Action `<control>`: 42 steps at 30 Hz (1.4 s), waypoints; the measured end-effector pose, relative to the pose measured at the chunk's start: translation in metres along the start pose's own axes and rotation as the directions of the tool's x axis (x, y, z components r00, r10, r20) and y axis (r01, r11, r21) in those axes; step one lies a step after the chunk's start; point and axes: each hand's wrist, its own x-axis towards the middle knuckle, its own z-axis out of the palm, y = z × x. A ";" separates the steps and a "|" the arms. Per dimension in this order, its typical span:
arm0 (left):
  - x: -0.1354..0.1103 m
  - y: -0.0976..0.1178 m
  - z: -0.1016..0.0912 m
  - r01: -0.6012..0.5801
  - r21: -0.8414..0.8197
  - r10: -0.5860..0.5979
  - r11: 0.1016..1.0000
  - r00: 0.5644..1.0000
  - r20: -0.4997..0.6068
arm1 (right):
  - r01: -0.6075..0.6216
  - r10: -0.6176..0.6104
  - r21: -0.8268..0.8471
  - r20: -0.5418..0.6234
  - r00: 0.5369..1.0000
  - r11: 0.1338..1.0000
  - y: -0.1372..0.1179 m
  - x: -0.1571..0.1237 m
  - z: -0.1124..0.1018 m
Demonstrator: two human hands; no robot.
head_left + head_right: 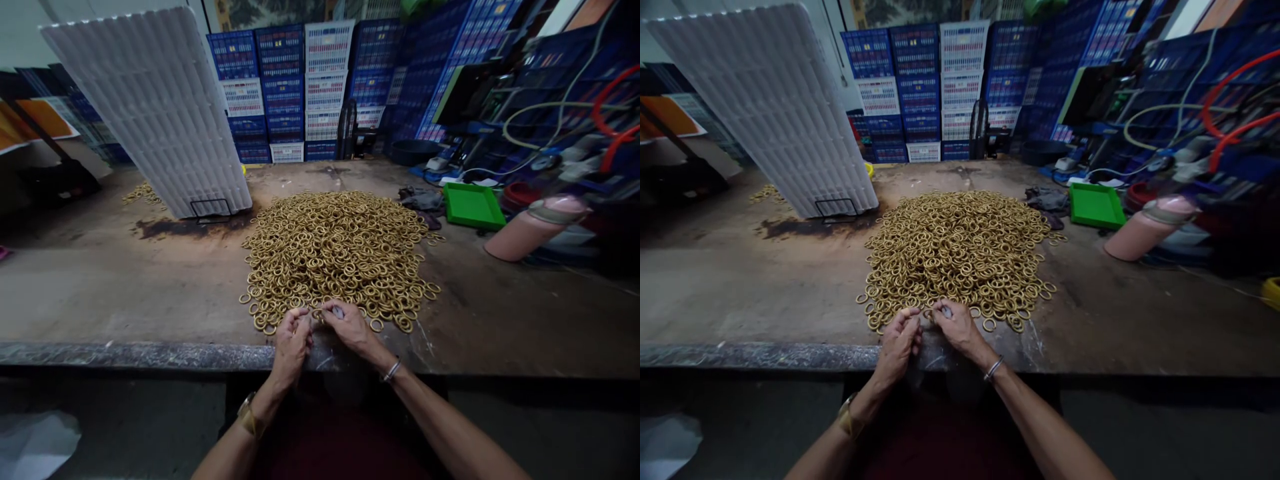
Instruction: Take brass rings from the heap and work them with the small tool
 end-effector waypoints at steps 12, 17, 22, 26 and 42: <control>0.007 -0.002 0.006 -0.214 0.178 0.209 0.960 0.977 0.047 | -0.116 0.114 0.054 0.030 0.993 0.992 0.002 -0.002 0.007; 0.003 0.000 0.005 -0.099 0.143 0.084 0.985 0.991 0.107 | -0.133 0.132 0.024 0.011 0.991 0.991 0.003 0.000 0.009; 0.000 0.001 0.002 0.172 -0.069 -0.150 0.983 0.956 0.251 | -0.095 0.092 0.068 0.043 0.995 0.993 0.006 -0.001 0.009; -0.002 0.003 0.002 0.215 -0.187 -0.160 0.958 0.948 0.274 | -0.103 0.104 0.074 -0.012 0.995 0.992 0.008 -0.003 0.007; -0.007 0.005 0.006 0.017 0.010 -0.018 1.000 0.993 0.116 | 0.213 -0.134 -0.436 0.206 0.969 0.874 0.005 -0.017 0.004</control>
